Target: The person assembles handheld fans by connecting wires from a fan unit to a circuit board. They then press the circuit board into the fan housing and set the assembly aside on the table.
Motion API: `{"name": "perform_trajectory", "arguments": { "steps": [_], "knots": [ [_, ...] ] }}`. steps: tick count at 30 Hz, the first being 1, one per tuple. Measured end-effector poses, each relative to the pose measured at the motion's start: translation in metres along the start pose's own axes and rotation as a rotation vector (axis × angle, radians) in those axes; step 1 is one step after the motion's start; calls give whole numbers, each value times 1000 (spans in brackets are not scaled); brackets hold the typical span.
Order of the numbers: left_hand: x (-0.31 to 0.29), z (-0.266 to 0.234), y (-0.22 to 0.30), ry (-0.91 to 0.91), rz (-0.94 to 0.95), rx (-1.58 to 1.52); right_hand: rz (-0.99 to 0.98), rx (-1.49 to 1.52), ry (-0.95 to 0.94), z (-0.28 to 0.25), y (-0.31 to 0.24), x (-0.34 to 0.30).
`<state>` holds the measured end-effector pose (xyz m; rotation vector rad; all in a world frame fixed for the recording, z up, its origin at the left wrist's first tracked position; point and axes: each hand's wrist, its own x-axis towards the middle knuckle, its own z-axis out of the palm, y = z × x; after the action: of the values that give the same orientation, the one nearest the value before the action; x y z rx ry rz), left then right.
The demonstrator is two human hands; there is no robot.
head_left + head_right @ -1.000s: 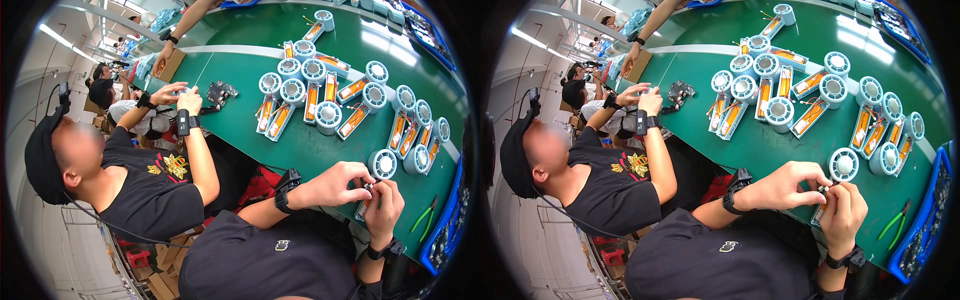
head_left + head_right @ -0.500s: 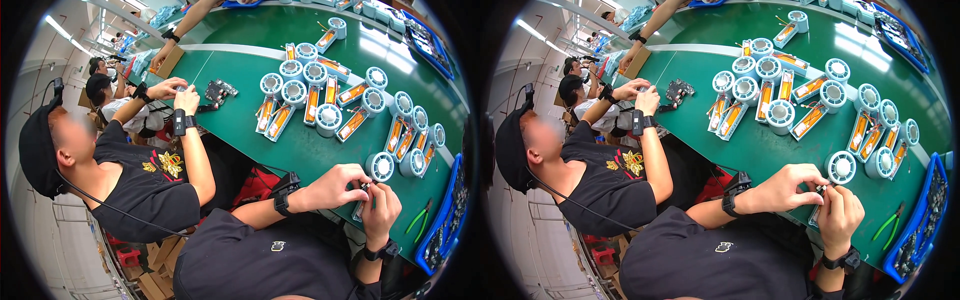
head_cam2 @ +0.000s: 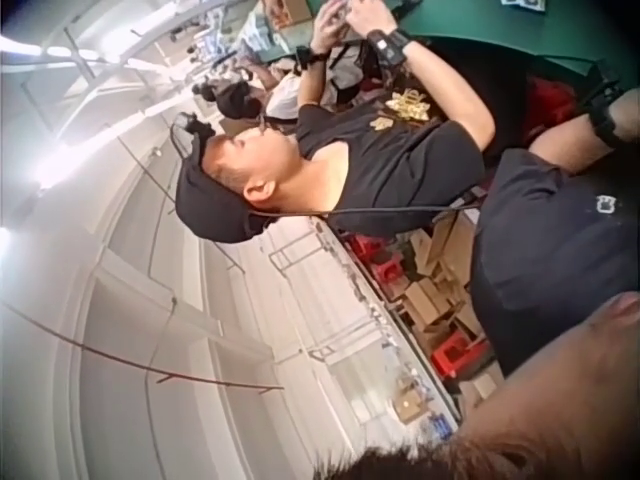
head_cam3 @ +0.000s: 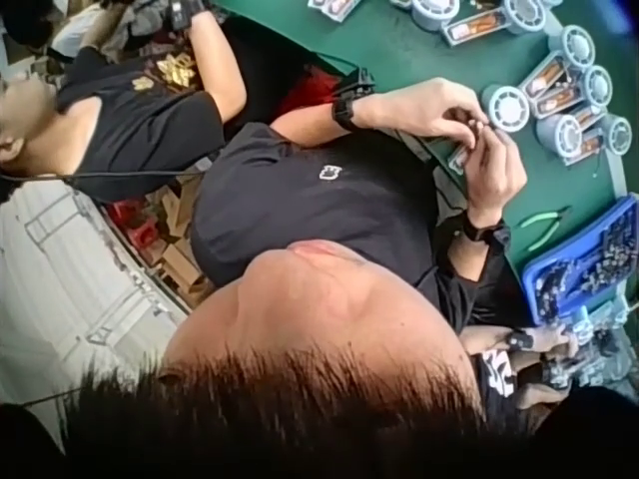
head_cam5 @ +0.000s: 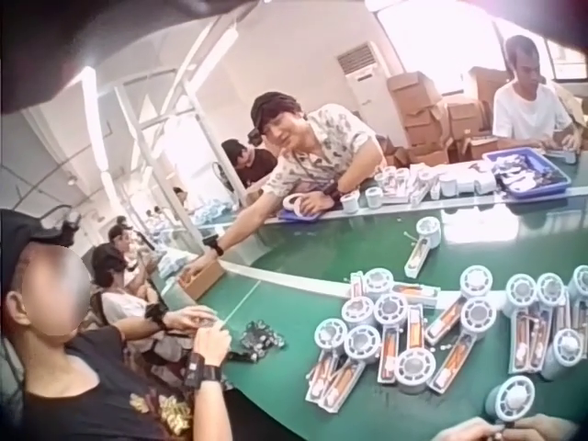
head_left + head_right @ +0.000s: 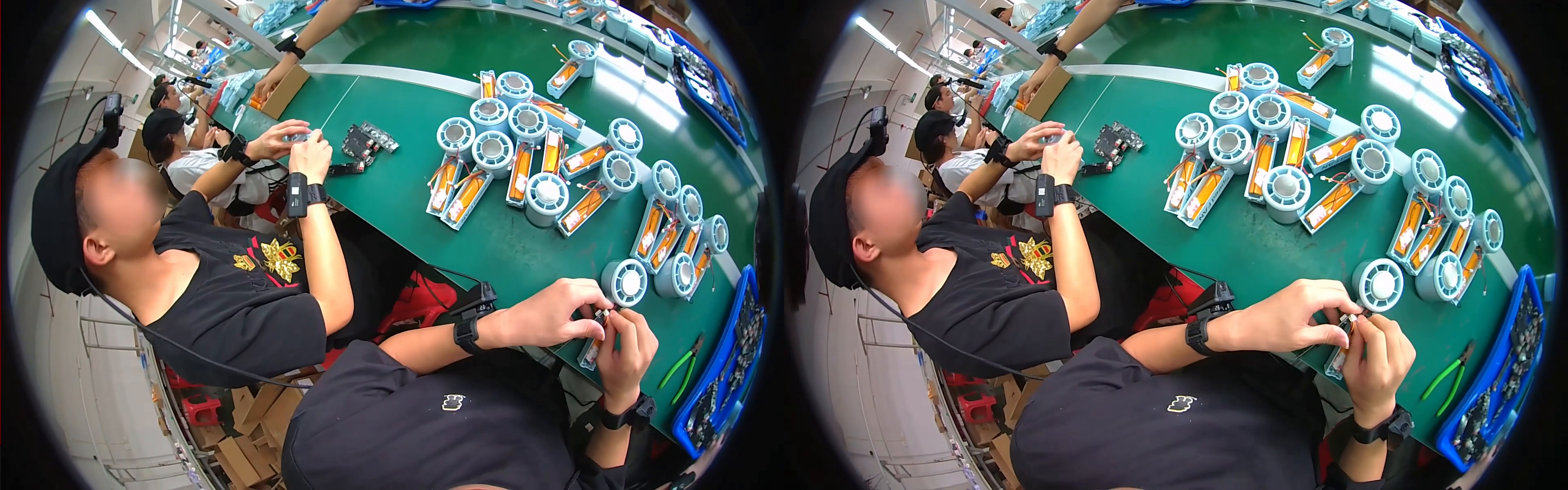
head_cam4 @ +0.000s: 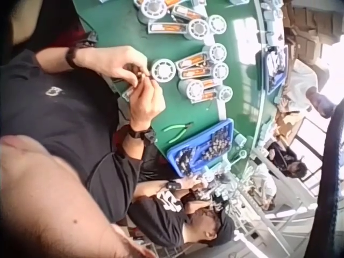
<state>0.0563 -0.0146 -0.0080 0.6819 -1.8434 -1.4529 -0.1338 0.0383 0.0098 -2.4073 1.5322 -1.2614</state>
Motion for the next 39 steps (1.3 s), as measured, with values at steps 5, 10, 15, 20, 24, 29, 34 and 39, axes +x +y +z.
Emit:
{"name": "perform_trajectory", "arguments": {
  "steps": [5,10,15,20,24,29,34,39],
  "knots": [
    [-2,0,9,-15,7,52,14,14,-133,-11,-1,10],
    [3,-6,11,-99,15,29,191,153,-172,-17,6,14],
    [4,-3,8,-101,-3,-8,146,162,-181,-14,10,10],
    [7,1,11,-125,-2,9,107,184,-136,-15,15,3],
    [10,-3,8,-147,19,29,95,211,-133,-16,17,4],
    [6,-1,10,-80,-87,0,93,127,-106,-27,12,8],
    [7,11,19,-21,-218,-278,305,196,-476,-59,-8,15],
    [18,8,62,-153,-337,-219,456,280,-541,-65,-1,5]
  ]
}}
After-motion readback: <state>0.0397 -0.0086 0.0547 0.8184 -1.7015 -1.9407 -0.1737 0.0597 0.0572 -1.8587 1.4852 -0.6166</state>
